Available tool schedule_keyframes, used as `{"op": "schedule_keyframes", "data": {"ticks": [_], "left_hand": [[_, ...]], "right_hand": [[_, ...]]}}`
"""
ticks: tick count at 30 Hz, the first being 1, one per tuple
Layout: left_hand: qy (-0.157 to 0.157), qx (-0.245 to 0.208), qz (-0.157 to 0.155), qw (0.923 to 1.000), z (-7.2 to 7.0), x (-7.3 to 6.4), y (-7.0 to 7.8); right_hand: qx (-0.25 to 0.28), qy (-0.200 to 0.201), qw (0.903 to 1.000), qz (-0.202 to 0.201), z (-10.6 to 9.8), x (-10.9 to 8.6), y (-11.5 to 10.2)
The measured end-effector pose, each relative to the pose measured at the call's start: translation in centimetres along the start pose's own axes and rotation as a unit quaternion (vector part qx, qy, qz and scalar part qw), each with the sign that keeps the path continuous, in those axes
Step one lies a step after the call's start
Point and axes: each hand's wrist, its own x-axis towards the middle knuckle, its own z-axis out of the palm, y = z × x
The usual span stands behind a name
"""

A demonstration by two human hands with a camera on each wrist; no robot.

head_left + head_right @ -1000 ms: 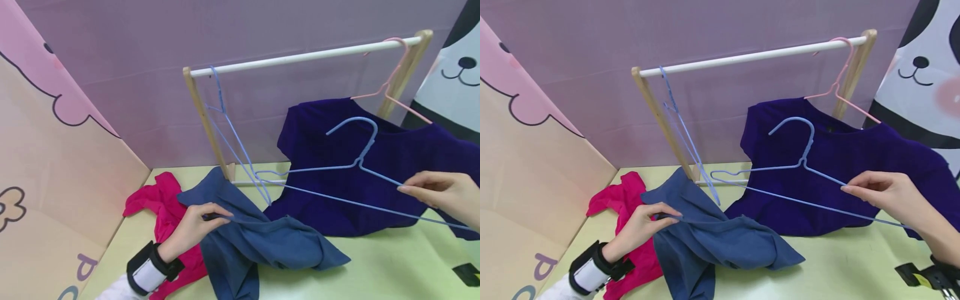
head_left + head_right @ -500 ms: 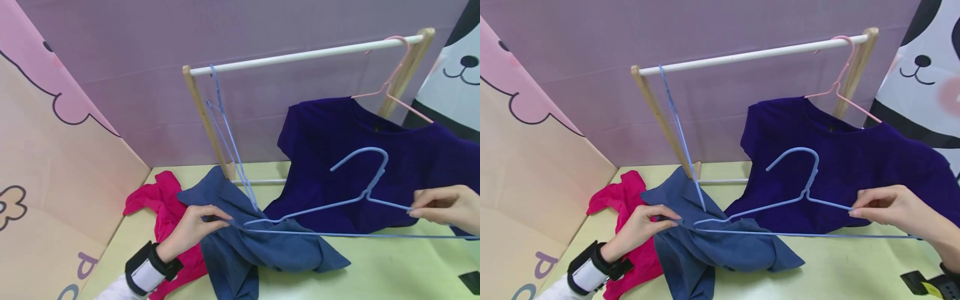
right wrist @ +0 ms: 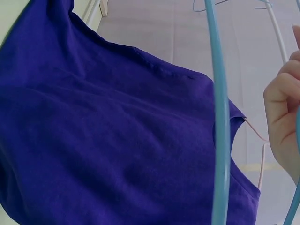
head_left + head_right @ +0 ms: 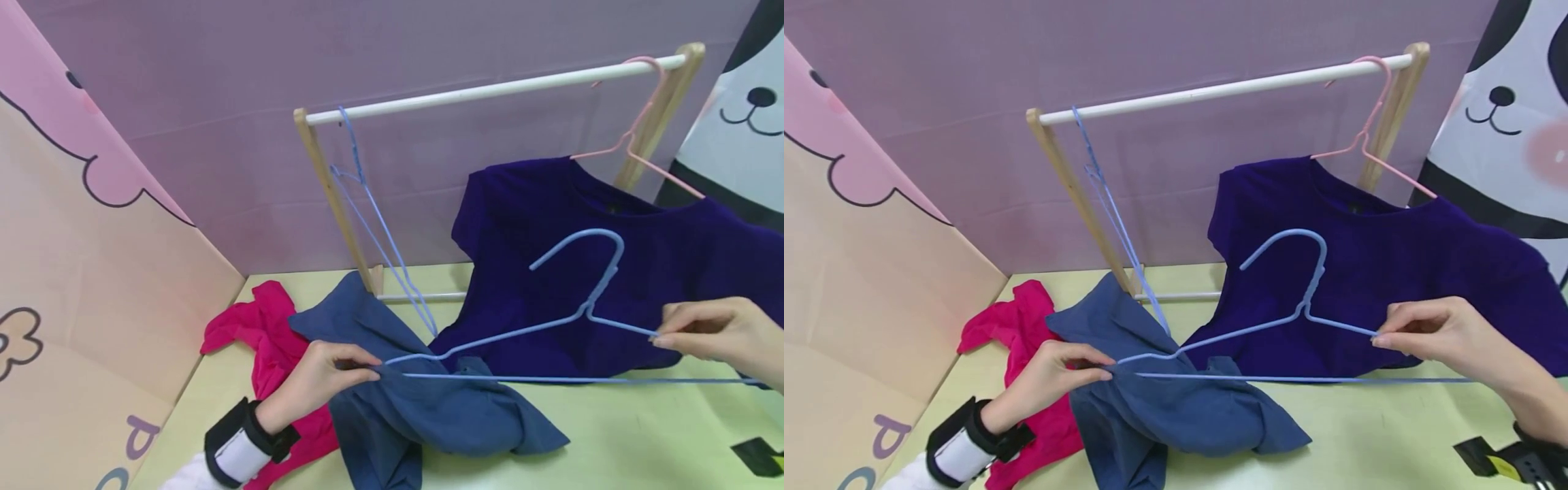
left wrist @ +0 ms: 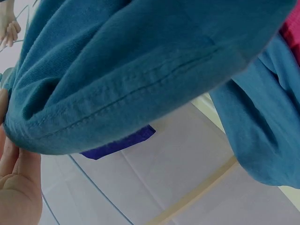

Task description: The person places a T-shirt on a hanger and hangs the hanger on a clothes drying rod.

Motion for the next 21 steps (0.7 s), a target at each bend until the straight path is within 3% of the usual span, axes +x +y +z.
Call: {"op": "schedule_keyframes", "data": {"ticks": [6,10,13,17,20,21], "left_hand": [[0.01,-0.015,-0.013,0.9997,0.3,-0.2,-1.5],[0.013,-0.015,-0.017,0.9997,0.7,-0.3,-2.7],[0.012,-0.004,-0.005,0.9999,0.9,-0.4,-3.0],[0.016,0.022,0.021,0.9994,1.2,-0.2,-3.0],[0.016,0.03,0.021,0.9992,1.5,0.0,-2.9],[0.016,0.032,0.018,0.9992,1.5,0.1,-2.8]], "right_hand": [[0.068,-0.041,0.9964,-0.03,0.1,0.1,0.6],[0.065,-0.054,0.9959,-0.033,0.7,0.3,0.5],[0.081,-0.055,0.9945,-0.037,1.5,0.7,0.1],[0.144,-0.069,0.9848,-0.068,3.1,1.3,-0.5],[0.187,-0.075,0.9753,-0.091,4.8,1.7,-0.9],[0.181,-0.074,0.9769,-0.086,5.4,1.8,-1.1]]}}
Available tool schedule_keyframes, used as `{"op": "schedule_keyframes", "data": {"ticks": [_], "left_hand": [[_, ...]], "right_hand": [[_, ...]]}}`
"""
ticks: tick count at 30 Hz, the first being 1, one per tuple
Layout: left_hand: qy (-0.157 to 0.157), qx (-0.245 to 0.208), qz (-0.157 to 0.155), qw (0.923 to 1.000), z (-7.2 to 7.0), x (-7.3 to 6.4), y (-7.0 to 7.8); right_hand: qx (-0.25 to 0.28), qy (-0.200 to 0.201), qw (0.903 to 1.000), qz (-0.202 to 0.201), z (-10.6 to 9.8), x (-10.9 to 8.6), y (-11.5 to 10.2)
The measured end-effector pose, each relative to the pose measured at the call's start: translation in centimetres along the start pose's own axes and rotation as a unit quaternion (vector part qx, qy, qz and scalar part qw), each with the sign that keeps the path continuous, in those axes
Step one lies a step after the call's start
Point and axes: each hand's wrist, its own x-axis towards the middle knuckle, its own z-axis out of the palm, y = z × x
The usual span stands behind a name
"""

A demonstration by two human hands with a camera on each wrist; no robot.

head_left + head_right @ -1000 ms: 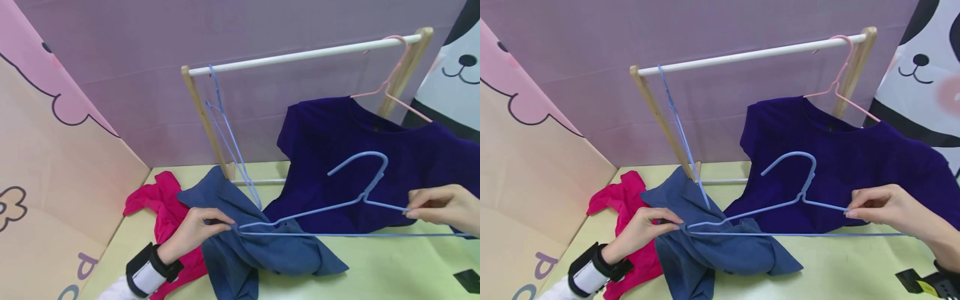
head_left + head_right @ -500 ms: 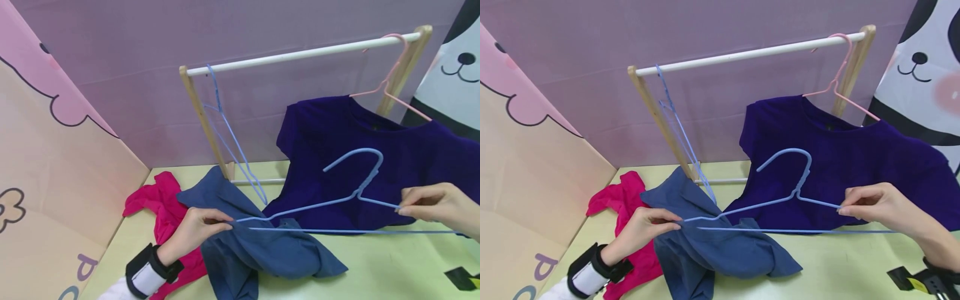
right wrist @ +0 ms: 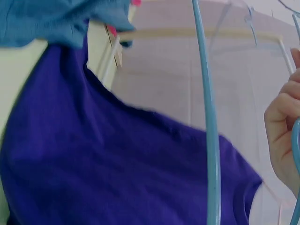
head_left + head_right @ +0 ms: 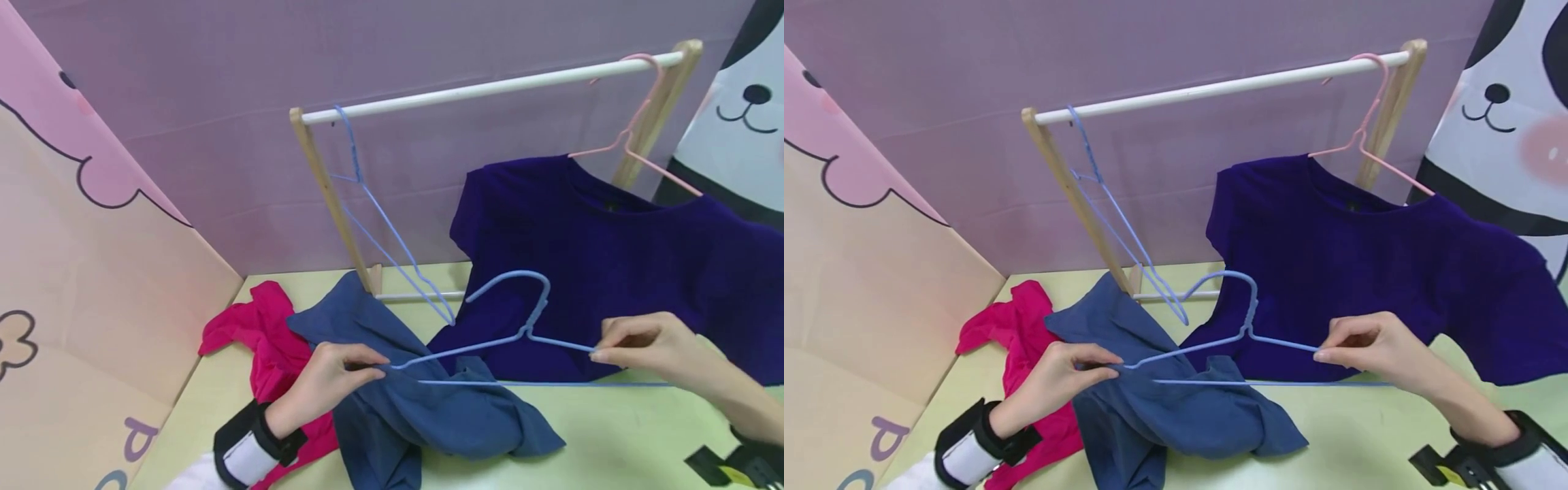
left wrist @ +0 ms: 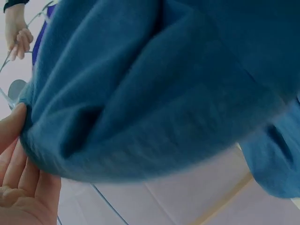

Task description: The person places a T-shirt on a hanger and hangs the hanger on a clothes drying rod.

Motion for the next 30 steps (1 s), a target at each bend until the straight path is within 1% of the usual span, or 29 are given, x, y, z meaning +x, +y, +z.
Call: {"op": "schedule_keyframes", "data": {"ticks": [3,6,8,12,16,21,27,30], "left_hand": [[0.003,0.008,-0.016,0.9998,0.2,0.1,0.2],[0.008,0.027,-0.024,0.9993,0.3,0.0,0.2],[0.009,0.034,-0.025,0.9991,0.3,0.0,0.0],[0.011,0.037,-0.022,0.999,0.2,0.1,-0.2],[0.01,0.041,-0.019,0.9989,0.0,0.4,-0.1],[0.002,0.044,-0.008,0.999,0.0,0.8,-0.1],[-0.004,0.03,-0.007,0.9995,0.4,1.3,0.0],[0.002,0.03,-0.002,0.9996,0.4,1.7,0.1]], "right_hand": [[0.016,0.004,0.9997,-0.015,1.6,0.6,0.5],[-0.015,0.007,0.9999,-0.003,2.7,1.1,0.6],[-0.018,0.003,0.9998,-0.009,3.2,1.5,0.9],[-0.048,-0.005,0.9988,0.008,3.9,2.2,1.0],[-0.064,0.002,0.9977,0.023,4.6,2.7,0.9],[-0.076,0.014,0.9966,0.029,6.3,3.1,0.8],[-0.067,0.021,0.9972,0.024,8.3,4.0,1.8],[-0.059,0.023,0.9977,0.024,9.0,4.4,2.2]]}}
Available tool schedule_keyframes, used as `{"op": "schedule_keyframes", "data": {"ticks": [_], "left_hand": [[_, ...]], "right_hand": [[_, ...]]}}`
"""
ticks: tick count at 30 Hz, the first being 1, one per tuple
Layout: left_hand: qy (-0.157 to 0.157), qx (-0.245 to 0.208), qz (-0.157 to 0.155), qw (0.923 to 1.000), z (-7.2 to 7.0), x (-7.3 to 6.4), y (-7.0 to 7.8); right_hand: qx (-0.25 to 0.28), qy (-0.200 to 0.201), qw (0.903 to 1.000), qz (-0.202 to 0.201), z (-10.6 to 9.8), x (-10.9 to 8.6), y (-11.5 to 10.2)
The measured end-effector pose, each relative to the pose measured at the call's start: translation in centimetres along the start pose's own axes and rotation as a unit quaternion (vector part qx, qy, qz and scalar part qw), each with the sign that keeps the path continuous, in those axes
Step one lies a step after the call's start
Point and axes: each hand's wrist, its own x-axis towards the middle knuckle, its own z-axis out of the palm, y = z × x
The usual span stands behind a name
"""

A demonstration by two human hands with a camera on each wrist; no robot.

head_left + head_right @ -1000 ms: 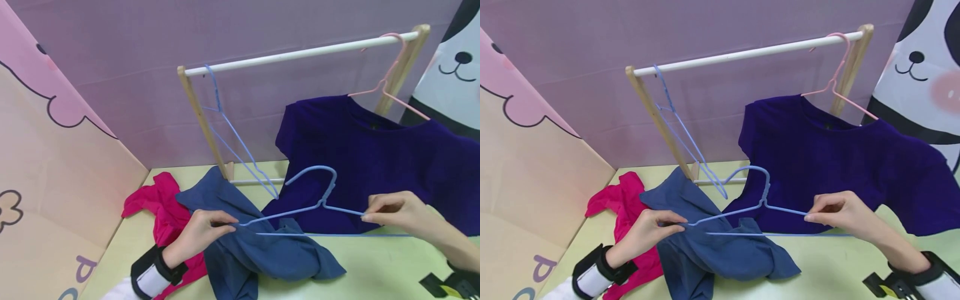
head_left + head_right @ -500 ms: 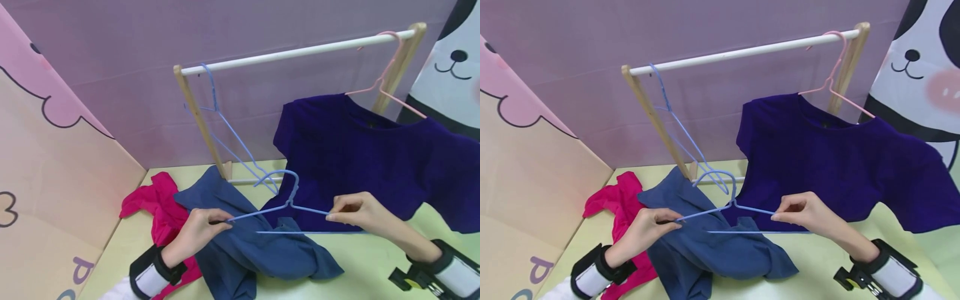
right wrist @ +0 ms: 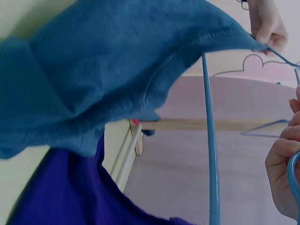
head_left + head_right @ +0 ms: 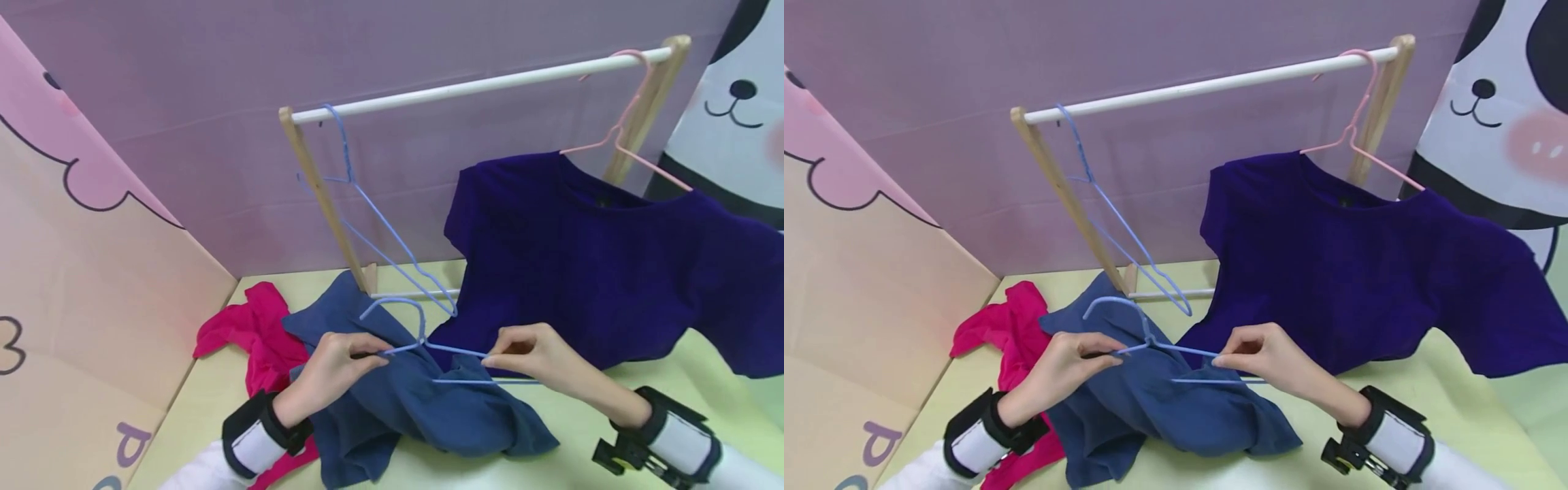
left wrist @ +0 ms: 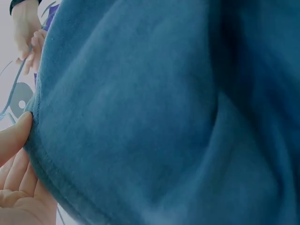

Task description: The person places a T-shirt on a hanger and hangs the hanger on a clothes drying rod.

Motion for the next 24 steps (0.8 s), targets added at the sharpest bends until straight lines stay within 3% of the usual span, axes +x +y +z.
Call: {"op": "schedule_keyframes", "data": {"ticks": [8,15,19,24], "left_hand": [[0.02,0.005,0.027,0.9994,-0.4,0.8,0.5],[0.04,-0.007,0.053,0.9978,-0.3,1.5,0.9],[0.029,-0.028,0.058,0.9975,-0.6,1.9,1.0],[-0.001,-0.049,0.047,0.9977,-0.9,1.9,0.8]], "right_hand": [[0.004,0.01,0.9997,0.021,2.1,1.5,-0.2],[0.026,0.026,0.9987,0.036,3.2,2.3,-2.9],[0.027,0.032,0.9984,0.038,3.4,2.3,-3.4],[-0.01,0.007,0.9979,0.063,3.0,2.1,-1.9]]}}
